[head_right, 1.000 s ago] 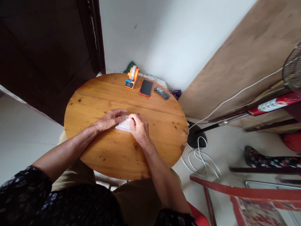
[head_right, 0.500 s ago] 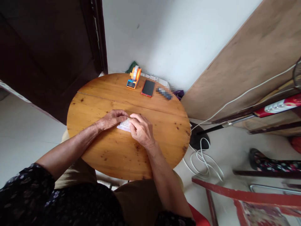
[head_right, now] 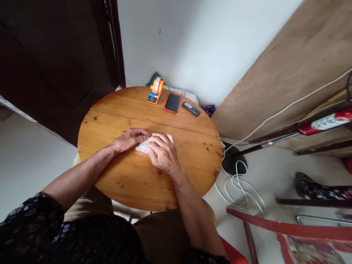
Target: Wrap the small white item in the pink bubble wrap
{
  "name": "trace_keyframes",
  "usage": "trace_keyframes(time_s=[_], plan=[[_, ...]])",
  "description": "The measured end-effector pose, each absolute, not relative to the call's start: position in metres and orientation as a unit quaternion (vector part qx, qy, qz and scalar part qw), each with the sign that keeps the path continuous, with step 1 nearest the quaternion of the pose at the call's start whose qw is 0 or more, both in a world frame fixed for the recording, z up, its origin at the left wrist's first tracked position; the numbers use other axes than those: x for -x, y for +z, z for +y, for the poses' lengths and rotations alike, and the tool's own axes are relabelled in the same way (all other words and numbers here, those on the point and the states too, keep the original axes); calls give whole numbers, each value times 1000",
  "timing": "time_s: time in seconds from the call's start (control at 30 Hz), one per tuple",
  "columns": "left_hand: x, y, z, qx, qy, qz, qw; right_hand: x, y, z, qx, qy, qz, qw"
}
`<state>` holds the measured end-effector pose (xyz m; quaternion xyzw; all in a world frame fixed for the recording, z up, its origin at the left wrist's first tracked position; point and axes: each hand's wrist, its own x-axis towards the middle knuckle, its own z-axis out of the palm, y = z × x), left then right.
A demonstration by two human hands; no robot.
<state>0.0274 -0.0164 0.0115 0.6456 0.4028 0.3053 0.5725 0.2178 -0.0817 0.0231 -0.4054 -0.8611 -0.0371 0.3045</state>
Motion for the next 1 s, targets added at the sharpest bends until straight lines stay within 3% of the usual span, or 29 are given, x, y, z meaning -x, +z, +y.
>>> trace_keyframes(time_s=[0.3, 0.47, 0.77, 1.0], plan=[[-30, 11, -18, -616, 325, 401, 595, -222, 28, -82, 439, 81, -771, 453], [-30, 10, -16, -576, 344, 406, 621, -233, 18, -73, 507, 70, -689, 513], [-26, 3, -12, -547, 383, 378, 641, -232, 17, -73, 464, 165, -736, 465], [-26, 0, -13, -569, 371, 366, 636, -229, 13, -73, 450, 71, -819, 350]])
